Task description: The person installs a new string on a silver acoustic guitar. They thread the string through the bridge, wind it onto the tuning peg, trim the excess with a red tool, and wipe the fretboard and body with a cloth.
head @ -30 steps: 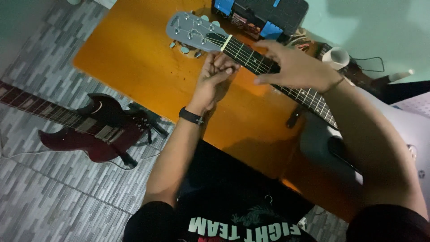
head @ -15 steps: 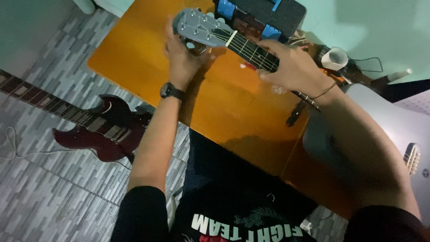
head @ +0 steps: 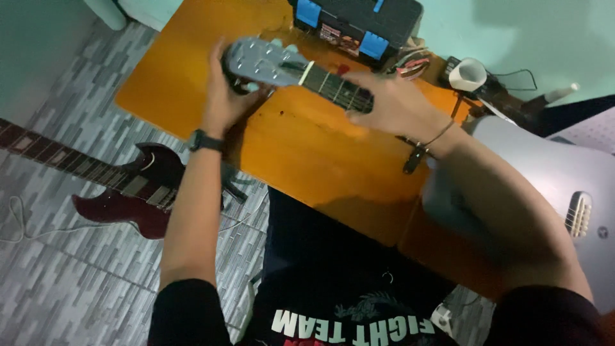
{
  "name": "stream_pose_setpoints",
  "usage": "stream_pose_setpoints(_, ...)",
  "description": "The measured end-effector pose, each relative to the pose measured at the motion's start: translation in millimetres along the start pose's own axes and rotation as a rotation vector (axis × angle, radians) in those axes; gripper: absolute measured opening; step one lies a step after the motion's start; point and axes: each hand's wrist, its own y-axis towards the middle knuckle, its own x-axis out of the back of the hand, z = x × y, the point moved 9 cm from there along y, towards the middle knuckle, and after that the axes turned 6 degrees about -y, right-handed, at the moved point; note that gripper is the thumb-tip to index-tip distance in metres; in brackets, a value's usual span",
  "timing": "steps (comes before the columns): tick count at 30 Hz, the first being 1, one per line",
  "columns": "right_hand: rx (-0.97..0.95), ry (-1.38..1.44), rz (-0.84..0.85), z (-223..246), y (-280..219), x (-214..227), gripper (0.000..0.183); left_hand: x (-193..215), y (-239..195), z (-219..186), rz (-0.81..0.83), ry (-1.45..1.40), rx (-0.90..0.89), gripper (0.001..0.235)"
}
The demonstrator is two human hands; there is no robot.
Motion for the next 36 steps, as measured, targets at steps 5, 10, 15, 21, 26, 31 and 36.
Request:
stream_pose_setpoints(5, 0.238, -0.052, -0.114, 21.9, -6.1, -10.1, 0.066, -8.7, -15.4, -49.0, 0.108, 0.23, -0.073, 0.087)
stream_pose_setpoints(10, 0.093, 0.04, -0.092, 18.7, -9.0, -4.4, 0.066, -10.3, -11.6, -43.5, 0.001, 0.322, -0.068, 0.094)
stream_pose_setpoints(15, 0.088, 0.175, -0.121, 0.3, -29.0, 26.9, 0.063, -18.9, -28.1, -56.3, -0.032, 0.235, -0.132, 0.096)
stream_pose_setpoints(21, 0.237, -0.072, -0.222, -83.5, -92.1, 84.2, 0.023, -34.0, -86.4, -65.0, -0.27, 0.588, -0.12, 0.099)
stream_pose_setpoints(26, -0.575, -0.509, 0.535, -294.3, -155.1, -7.4, 0.04, -138.3, -117.4, -83.5, -0.158, 0.621, -0.3, 0.024)
stream_pose_setpoints(31, -0.87, -0.279, 0.637, -315.6, -192.0, -16.3, 0.015, -233.2, -100.4, -89.0, 0.243, 0.53, -0.323, 0.026)
stream_pose_setpoints(36, -0.702, -0.513, 0.686, -354.4, -191.6, -45.9, 0.023, -264.0, -105.0, -79.2, 0.352, 0.514, -0.322, 0.026)
